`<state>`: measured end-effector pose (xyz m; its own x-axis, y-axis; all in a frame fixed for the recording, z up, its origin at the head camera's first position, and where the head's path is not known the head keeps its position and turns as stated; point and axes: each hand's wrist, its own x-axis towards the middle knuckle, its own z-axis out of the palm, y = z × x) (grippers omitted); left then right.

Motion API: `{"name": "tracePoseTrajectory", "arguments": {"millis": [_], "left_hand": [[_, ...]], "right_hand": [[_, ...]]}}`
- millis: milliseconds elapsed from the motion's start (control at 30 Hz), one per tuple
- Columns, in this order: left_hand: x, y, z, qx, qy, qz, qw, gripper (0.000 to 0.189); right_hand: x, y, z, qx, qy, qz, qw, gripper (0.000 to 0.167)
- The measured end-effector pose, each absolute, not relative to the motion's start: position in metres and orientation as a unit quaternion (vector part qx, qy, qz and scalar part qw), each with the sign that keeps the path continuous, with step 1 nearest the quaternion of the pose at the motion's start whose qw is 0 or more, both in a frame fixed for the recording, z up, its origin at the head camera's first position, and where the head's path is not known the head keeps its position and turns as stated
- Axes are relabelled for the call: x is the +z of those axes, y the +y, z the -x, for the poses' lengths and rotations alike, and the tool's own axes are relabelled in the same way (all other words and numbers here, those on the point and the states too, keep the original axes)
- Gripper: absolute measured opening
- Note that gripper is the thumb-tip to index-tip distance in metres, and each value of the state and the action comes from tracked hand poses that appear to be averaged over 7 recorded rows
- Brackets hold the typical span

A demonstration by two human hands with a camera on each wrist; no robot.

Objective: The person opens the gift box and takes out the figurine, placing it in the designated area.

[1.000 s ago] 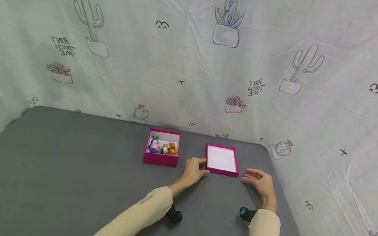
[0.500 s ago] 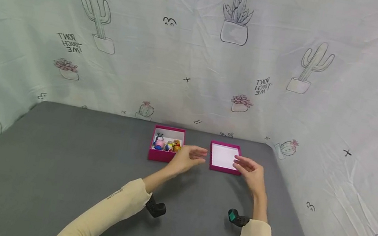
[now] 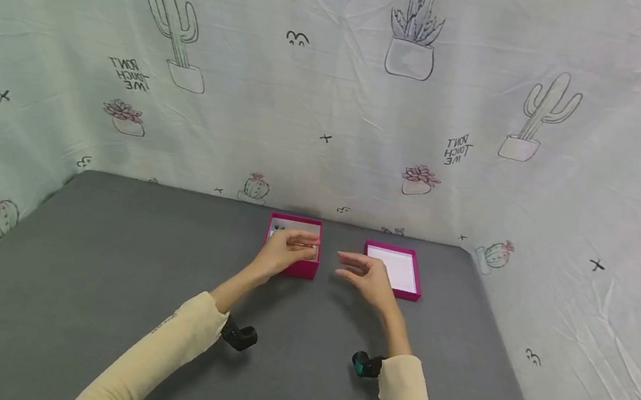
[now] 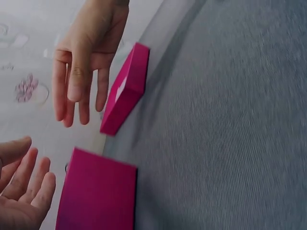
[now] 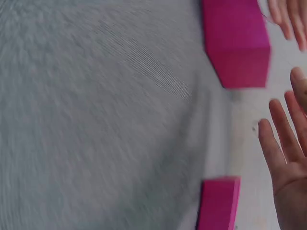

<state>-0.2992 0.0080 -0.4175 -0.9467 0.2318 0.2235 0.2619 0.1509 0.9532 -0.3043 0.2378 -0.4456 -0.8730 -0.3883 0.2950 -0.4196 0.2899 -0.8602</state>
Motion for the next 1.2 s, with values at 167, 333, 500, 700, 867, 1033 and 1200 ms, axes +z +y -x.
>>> {"name": "tracePoseTrajectory", "arguments": {"millis": [167,333,500,700,867,1033,1200], "left_hand": [[-0.427,-0.005,0.305,-0.593,-0.788,0.161,0.04,0.031],[-0.436,-0.017,0.309,-0.571,-0.804,0.148,0.069,0.027],[-0.439,-0.023,0.311,-0.571,-0.804,0.152,0.07,0.027],[-0.436,-0.033,0.318,-0.562,-0.814,0.128,0.073,0.029],[-0.431,-0.047,0.325,-0.544,-0.828,0.121,0.058,0.03],[-0.424,-0.058,0.328,-0.506,-0.853,0.127,0.012,0.036],[-0.419,-0.059,0.331,-0.423,-0.893,0.15,-0.041,0.046]], "right_hand": [[-0.452,0.219,0.305,0.508,-0.821,-0.258,0.031,0.043],[-0.455,0.206,0.306,0.46,-0.845,-0.268,0.058,0.044],[-0.459,0.2,0.309,0.443,-0.857,-0.257,0.052,0.042],[-0.458,0.198,0.31,0.435,-0.874,-0.213,0.031,0.046],[-0.459,0.198,0.31,0.496,-0.845,-0.199,-0.007,0.044],[-0.465,0.196,0.308,0.583,-0.788,-0.19,-0.058,0.043],[-0.469,0.193,0.305,0.597,-0.78,-0.179,-0.062,0.046]]}}
